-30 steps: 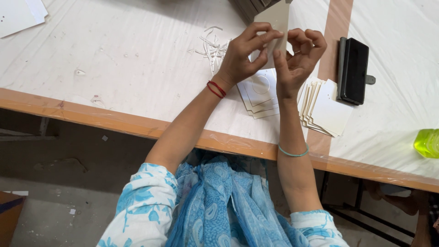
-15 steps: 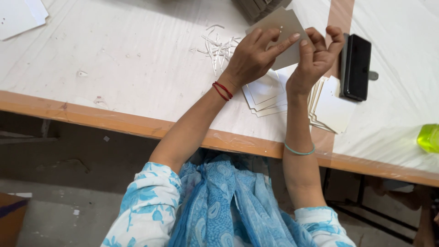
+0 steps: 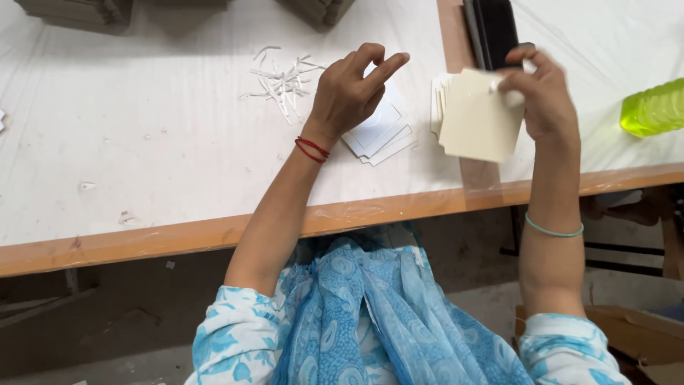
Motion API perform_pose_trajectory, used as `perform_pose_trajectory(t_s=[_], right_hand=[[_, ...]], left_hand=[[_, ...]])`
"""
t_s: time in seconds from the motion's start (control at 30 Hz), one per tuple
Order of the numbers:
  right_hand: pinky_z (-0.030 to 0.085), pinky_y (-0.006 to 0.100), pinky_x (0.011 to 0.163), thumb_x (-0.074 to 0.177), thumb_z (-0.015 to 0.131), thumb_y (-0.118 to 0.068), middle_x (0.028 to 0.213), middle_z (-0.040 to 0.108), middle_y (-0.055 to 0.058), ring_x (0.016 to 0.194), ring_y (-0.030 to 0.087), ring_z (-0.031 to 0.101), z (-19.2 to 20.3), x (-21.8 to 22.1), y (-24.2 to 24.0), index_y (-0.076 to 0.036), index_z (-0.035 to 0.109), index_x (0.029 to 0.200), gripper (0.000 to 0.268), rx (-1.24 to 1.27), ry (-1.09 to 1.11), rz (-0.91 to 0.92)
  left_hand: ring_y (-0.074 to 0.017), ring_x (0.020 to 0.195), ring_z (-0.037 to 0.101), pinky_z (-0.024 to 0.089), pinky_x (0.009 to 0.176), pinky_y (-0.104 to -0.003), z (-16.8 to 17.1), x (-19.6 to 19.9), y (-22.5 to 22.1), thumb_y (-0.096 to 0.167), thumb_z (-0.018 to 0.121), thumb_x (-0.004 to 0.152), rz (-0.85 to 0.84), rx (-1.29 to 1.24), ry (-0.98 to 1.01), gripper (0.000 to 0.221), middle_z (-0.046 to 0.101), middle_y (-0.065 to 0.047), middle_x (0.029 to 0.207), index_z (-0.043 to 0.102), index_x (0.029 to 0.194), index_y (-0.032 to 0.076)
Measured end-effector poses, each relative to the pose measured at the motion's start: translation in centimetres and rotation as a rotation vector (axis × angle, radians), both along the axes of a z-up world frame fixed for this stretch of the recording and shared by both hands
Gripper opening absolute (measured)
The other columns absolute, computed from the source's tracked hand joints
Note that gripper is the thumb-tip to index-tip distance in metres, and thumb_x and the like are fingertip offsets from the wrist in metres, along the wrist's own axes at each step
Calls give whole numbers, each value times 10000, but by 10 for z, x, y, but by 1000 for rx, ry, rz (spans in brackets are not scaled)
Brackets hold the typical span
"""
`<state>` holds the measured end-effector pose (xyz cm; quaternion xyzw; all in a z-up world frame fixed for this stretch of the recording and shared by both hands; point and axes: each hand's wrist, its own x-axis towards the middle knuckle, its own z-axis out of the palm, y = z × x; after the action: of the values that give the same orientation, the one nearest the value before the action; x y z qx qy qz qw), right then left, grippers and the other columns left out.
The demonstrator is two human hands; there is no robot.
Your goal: The recorder is assembling small paper frames or inserts by hand at a workshop table.
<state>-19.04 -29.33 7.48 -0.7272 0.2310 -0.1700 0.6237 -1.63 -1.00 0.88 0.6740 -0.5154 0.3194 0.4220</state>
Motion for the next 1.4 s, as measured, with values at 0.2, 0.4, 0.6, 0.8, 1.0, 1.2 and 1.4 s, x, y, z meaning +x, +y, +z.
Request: perform_pose_trajectory(t_s=[0.2,0.4,0.6,0.8,1.0,1.2,1.4], right_hand=[[575,271,617,798,703,68,906,727,127,778,179,711,-48,-32,-24,-27,623,1128,352,-62,302,-165],[594,247,674,777,828,20,966,683,92,830,148,683,-62,-27,-13,-22,611,1128,415,-360,287,-154],[579,244,667,774,898,-42,1011,645,58,826,132,662,-77,-26,-13,-62,584,1060,425,-570,264,-262],[566,330,735,766,925,-109,1025,596,69,851,192,626,-85,-22,-14,-66,582,1034,438,-734,290,-345],[460,500,853,768,926,-144,1101,578,136,1080,368,499,-67,-27,14,-57,615,1119,477,-1107,380,-341],[427,443,1097,921,810,-51,1200,631,111,1193,273,581,-65,-9,69,-63,637,1164,298,-1128,88,-109],[432,454,1107,845,880,-271,1306,614,150,1289,332,530,-51,17,159,-32,611,1285,569,-1022,171,164]], left_hand=[[-121,736,613,509,622,-285,3,-8,-1,-55,694,880,-80,28,14,371,601,11,1027,712,1187,151],[-120,681,612,488,583,-291,-2,-10,-5,-15,730,895,-148,84,22,224,634,5,1032,730,1065,131],[-132,683,615,492,593,-295,-2,-11,-4,28,742,896,-133,97,29,153,626,10,1028,727,1009,130],[-124,661,606,486,575,-291,-3,-11,-6,42,738,905,-140,107,42,116,628,15,1016,726,987,124],[-114,633,597,501,553,-269,-10,-9,-11,78,735,938,-130,96,38,49,629,14,1013,716,961,117],[-120,657,630,524,569,-277,-6,-2,-2,48,729,910,-110,99,94,82,636,24,1008,716,946,120],[-149,721,666,545,617,-304,5,7,11,-16,716,835,-62,12,130,186,634,20,1036,715,965,118]])
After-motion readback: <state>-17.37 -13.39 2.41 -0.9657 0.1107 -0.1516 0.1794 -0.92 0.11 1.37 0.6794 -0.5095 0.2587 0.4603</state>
